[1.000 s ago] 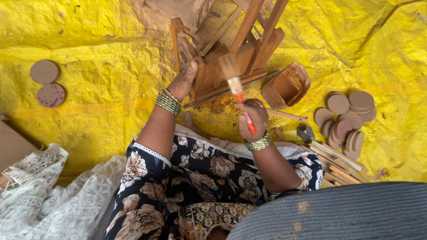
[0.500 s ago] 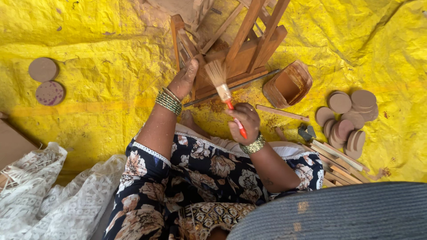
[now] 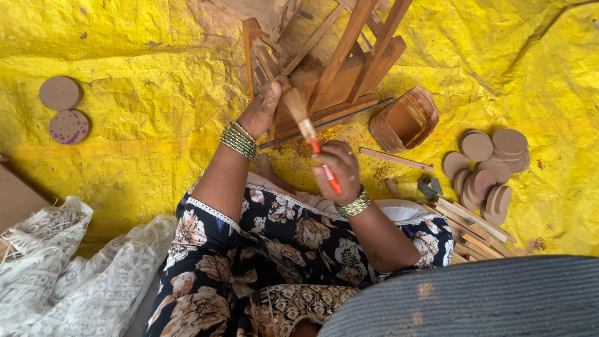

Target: The person sits on the floor holding a small wooden chair frame on their lap and uses a brush to apply a brown liquid from a container onto the wood, rotating the frame to coat different surfaces and legs. Unfinished wooden discs and sticks lie on the yellow tarp beside them.

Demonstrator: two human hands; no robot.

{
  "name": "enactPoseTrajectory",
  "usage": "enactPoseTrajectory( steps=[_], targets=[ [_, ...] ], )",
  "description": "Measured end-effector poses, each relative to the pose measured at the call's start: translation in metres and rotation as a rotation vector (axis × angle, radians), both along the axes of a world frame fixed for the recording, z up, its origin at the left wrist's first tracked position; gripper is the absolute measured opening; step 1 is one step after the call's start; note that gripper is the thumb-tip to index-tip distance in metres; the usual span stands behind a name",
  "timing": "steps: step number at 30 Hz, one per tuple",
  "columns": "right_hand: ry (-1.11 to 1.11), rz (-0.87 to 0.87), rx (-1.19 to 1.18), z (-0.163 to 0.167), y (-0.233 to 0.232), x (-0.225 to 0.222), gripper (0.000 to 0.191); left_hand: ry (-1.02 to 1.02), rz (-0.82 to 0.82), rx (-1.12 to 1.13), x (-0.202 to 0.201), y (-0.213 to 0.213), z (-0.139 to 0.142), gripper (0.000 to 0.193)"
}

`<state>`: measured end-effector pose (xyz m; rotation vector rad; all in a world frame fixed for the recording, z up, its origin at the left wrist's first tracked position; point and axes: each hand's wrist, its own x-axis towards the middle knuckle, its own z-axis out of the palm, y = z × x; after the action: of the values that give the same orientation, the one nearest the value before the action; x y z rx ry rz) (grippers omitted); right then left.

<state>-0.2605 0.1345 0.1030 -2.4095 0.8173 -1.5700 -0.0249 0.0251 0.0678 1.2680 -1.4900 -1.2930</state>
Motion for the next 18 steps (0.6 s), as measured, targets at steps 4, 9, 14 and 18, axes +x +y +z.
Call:
enactPoseTrajectory(
  steps=[4, 9, 14, 18],
  targets=[
    [0.147, -0.002, 0.214, -0.008, 0.0, 0.004, 0.014, 0.007, 0.019, 0.009, 0.0, 0.001, -0.001, 0.114],
    [0.242, -0.108, 0.436, 0.0, -0.008, -0.021, 0.007, -0.016, 0.015, 0.032, 0.0, 0.004, 0.004, 0.117],
    [0.226, -0.34, 0.321, 0.022, -0.016, -0.06, 0.006, -0.001, 0.034, 0.048, 0.0, 0.005, 0.009, 0.122],
    [0.179, -0.532, 0.193, 0.028, -0.023, -0.075, 0.006, -0.012, 0.039, 0.05, -0.001, 0.007, 0.01, 0.124]
  ],
)
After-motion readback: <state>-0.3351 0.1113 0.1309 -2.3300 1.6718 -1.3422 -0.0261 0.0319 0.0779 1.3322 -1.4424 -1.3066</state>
